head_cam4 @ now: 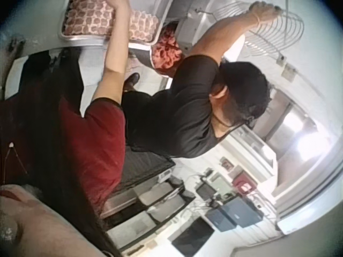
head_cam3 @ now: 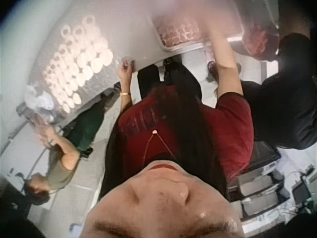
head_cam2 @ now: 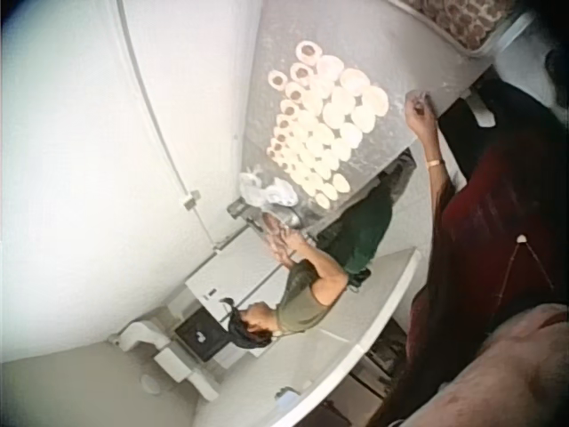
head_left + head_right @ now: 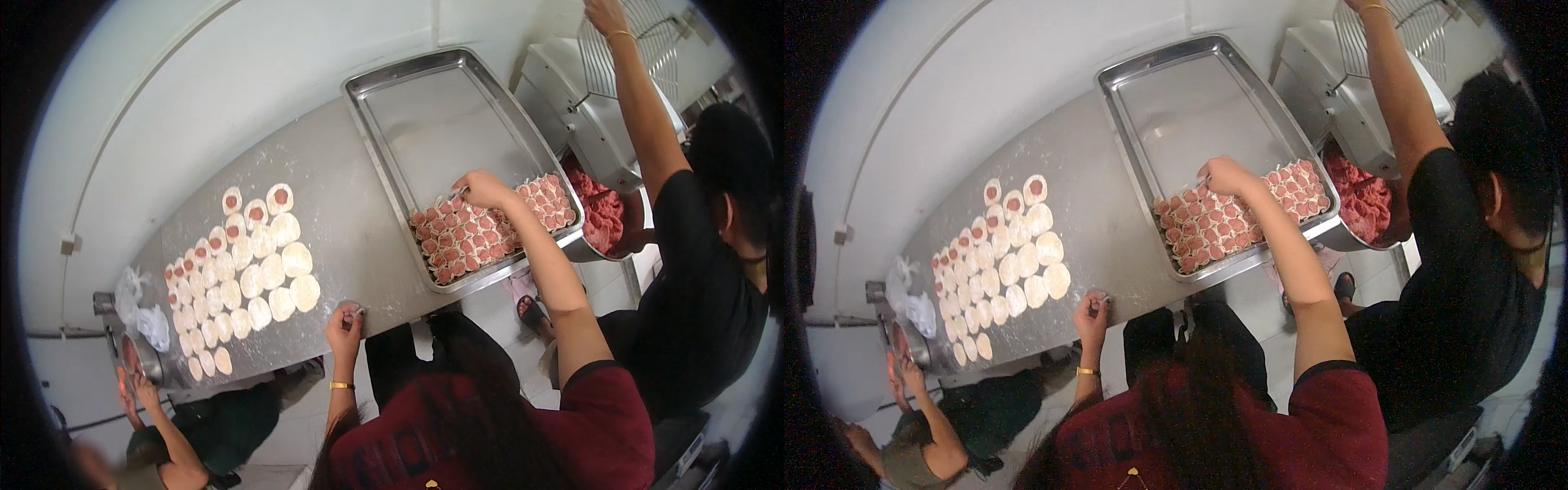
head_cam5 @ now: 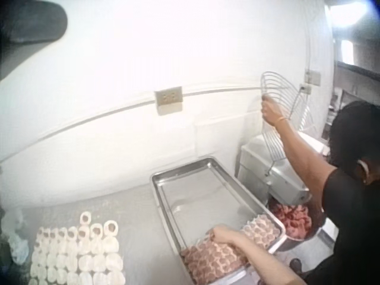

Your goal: The person repeatedly picks up small circular dough pieces, places a portion of meat filling in the center, folds the dough over, and seals the edges to form dumplings. The finished dumplings are placed in neat rows on a metal tray. A coworker is visible preparing dough and filling in the background.

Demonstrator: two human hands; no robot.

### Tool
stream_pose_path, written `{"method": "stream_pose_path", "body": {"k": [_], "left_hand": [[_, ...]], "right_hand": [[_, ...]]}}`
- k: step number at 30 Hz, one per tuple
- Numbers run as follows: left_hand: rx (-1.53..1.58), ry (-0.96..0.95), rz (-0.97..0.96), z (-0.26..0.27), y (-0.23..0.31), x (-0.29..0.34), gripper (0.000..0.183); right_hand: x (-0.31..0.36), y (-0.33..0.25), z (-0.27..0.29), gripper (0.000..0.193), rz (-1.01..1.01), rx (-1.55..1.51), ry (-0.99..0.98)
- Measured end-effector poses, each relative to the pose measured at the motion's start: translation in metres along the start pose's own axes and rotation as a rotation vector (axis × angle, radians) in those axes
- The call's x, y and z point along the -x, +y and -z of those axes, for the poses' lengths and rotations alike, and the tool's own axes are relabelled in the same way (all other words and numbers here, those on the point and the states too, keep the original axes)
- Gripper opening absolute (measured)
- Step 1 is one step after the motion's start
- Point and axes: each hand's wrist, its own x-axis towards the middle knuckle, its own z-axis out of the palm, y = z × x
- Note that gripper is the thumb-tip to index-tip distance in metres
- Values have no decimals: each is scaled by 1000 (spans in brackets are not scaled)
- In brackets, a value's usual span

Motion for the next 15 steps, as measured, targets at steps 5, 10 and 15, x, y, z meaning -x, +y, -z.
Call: {"method": "stream_pose_path", "body": {"k": [5,10,15], "left_hand": [[230,-108,109,6,-1,-10,12],[148,-82,32,29,22,-44,12],[-182,197,-149,85,40,-140,15]], "right_hand": [[2,2,-7,24,-26,-29,38],[-7,2,-14,15,-158,27,-94],[16,-6,-1,34,-70,-87,101]]}}
